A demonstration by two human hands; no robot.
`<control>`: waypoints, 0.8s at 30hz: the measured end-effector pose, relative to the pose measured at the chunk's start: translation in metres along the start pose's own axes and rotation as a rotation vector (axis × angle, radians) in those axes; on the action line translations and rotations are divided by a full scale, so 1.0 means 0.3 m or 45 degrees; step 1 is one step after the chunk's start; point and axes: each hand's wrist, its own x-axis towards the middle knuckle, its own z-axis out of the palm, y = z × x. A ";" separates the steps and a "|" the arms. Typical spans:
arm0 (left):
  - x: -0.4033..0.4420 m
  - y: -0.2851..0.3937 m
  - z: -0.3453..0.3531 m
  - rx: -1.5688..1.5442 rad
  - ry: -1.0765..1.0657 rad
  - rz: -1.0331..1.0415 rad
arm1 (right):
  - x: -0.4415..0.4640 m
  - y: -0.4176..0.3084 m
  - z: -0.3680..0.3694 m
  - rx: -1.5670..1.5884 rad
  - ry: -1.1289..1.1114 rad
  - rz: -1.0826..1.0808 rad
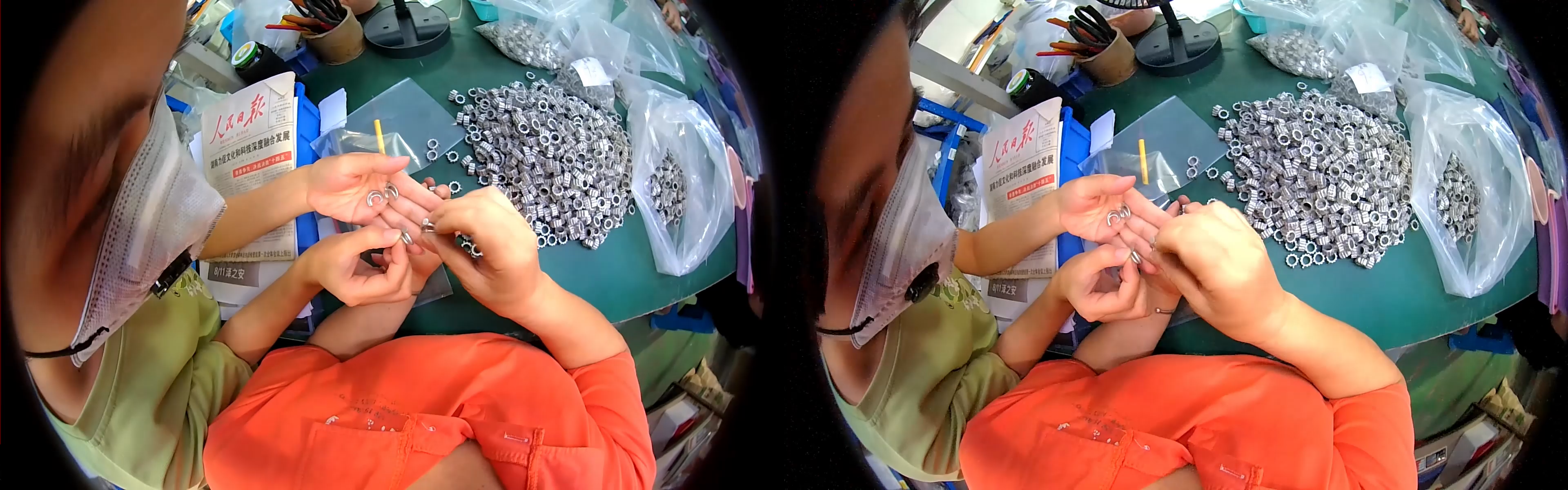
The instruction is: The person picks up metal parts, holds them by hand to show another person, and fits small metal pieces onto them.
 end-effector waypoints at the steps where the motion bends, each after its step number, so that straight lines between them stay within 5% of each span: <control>1: 0.001 0.003 0.002 0.005 0.004 -0.018 | -0.014 -0.010 -0.001 0.177 0.025 0.163; 2: 0.001 0.002 0.002 0.007 0.005 -0.018 | -0.024 -0.014 0.001 0.354 0.050 0.325; 24: 0.004 0.016 -0.007 -0.024 -0.034 -0.085 | -0.094 -0.008 0.027 1.114 0.224 0.709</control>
